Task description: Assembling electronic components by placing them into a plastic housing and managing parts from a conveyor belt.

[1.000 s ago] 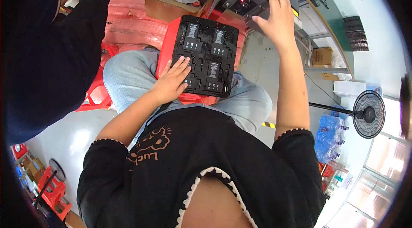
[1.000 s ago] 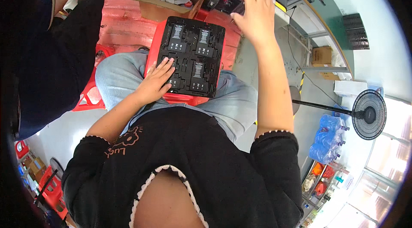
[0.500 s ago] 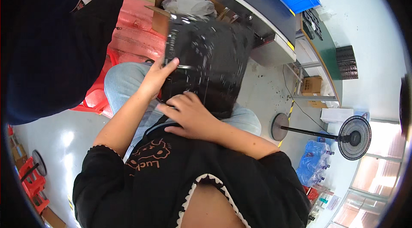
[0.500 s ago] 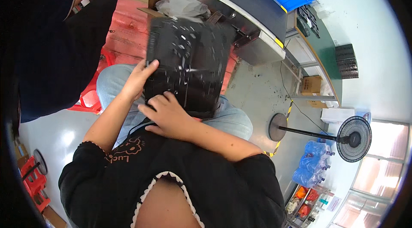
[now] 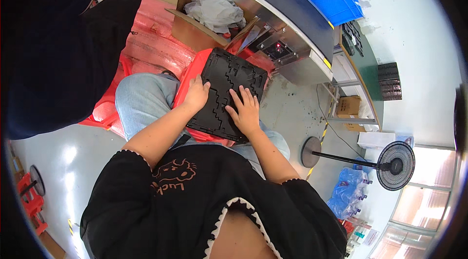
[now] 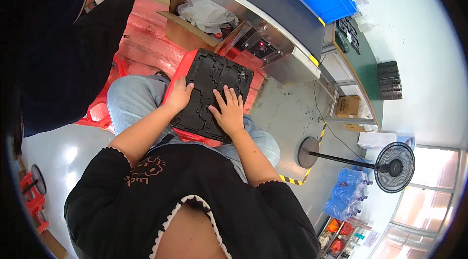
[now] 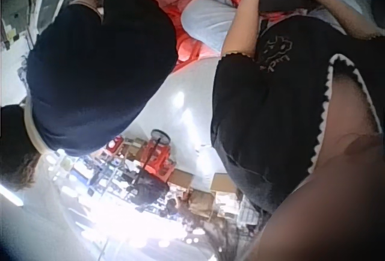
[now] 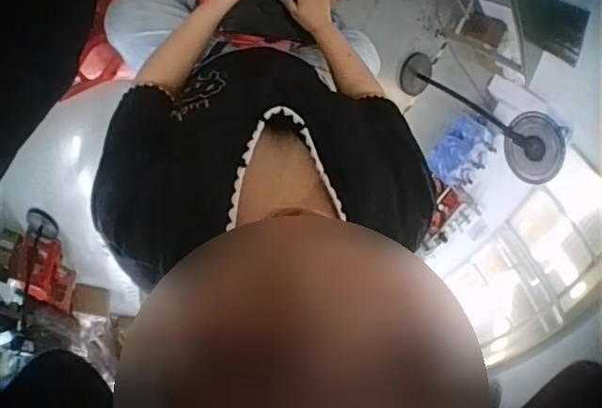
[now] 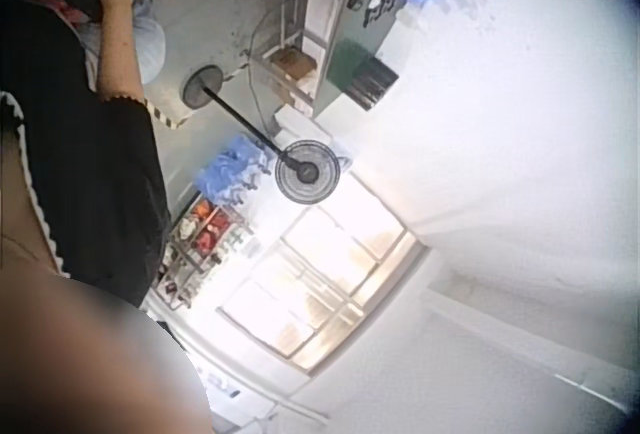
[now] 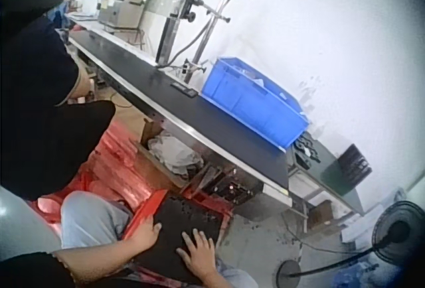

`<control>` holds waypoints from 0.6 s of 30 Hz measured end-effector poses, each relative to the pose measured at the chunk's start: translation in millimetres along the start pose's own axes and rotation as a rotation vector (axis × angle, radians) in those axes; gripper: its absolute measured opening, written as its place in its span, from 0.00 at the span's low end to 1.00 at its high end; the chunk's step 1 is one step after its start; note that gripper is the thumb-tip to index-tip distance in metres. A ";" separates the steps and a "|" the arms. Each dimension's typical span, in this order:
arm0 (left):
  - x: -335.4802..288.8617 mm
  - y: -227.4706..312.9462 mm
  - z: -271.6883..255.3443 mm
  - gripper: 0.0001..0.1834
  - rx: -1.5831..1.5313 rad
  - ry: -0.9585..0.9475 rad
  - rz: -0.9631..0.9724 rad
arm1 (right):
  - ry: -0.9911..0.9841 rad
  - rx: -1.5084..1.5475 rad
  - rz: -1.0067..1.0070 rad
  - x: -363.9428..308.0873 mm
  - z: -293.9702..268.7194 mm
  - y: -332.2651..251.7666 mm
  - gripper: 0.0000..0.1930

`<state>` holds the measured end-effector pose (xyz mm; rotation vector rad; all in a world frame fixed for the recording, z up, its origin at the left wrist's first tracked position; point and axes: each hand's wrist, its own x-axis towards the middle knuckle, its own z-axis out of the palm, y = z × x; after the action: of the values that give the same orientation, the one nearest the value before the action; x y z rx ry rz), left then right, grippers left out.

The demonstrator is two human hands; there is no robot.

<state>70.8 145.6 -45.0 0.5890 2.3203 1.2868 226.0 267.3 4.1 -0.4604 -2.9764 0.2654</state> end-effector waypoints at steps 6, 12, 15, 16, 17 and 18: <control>-5.1 -1.1 -1.1 0.30 0.123 0.030 0.007 | 0.037 -0.026 -0.023 0.1 2.5 -0.5 0.29; -2.9 -22.0 -8.5 0.25 0.003 0.066 0.212 | -0.029 0.001 -0.007 8.4 -13.6 0.2 0.30; 3.5 -30.6 -18.1 0.20 -0.117 0.403 0.215 | -0.237 0.146 0.025 21.6 -45.8 4.1 0.30; 12.9 -43.9 -18.5 0.21 -0.118 0.464 0.149 | -0.233 0.130 0.015 30.0 -58.7 4.5 0.30; 20.3 -57.7 -19.9 0.21 -0.043 0.493 0.073 | -0.264 0.308 0.033 37.2 -73.5 2.7 0.30; 26.0 -64.9 -18.3 0.21 0.027 0.519 -0.005 | -0.294 0.483 0.052 47.0 -91.8 1.7 0.29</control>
<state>29.2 116.1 -96.1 0.2751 2.7463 1.5521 195.1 297.6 97.7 -0.4690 -3.0132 1.1111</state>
